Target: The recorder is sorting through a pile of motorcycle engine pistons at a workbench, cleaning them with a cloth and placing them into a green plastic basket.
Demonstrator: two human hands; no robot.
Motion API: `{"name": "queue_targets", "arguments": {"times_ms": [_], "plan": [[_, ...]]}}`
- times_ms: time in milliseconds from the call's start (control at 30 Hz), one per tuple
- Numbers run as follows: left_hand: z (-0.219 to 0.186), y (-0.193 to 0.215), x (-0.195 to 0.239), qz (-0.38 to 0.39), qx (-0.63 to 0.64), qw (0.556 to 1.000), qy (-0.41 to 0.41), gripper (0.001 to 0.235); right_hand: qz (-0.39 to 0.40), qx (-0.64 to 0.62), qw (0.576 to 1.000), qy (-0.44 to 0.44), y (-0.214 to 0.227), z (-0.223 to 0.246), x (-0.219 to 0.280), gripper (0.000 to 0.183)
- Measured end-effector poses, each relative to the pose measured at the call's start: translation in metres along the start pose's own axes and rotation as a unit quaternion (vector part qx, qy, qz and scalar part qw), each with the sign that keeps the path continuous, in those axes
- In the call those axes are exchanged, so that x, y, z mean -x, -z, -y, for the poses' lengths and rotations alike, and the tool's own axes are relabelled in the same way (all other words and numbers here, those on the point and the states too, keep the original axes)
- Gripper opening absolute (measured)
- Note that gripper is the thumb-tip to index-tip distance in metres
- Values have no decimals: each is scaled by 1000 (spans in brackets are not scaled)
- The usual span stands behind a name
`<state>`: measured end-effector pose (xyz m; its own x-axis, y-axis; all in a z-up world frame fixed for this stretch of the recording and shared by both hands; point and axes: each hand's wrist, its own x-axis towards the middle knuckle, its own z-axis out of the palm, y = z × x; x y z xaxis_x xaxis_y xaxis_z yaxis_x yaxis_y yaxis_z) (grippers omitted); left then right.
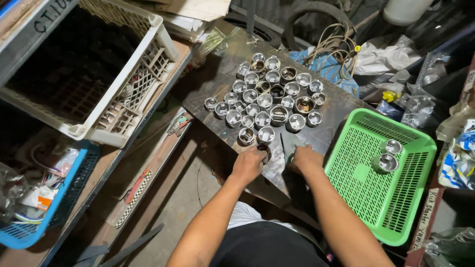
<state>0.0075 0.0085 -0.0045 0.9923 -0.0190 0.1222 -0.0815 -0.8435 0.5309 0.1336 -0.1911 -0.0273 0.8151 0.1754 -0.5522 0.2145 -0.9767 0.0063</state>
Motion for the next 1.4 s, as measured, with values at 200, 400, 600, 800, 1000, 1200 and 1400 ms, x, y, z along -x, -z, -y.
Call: {"name": "queue_targets", "arguments": {"times_ms": [200,400,600,800,1000,1200,1400], "plan": [[9,-12,-6,11,-19,1000,15,16,-27,-117,987,102,41,35,24,63],[29,-29,-5,33,-32,999,17,21,-40,-208,964,159,24,35,-3,64],[22,-35,-10,55,20,997,42,13,-208,-298,922,130,31,36,9,66],[2,-36,-10,79,73,994,32,9,-217,-328,910,131,15,25,21,30],[-34,6,-21,72,116,990,-32,6,-140,-379,906,125,26,11,45,22],[-46,-3,-40,57,128,985,-102,9,-163,-437,880,89,16,-19,52,20],[-21,-15,-73,155,39,951,-263,25,-158,-481,860,69,29,-17,65,23]]}}
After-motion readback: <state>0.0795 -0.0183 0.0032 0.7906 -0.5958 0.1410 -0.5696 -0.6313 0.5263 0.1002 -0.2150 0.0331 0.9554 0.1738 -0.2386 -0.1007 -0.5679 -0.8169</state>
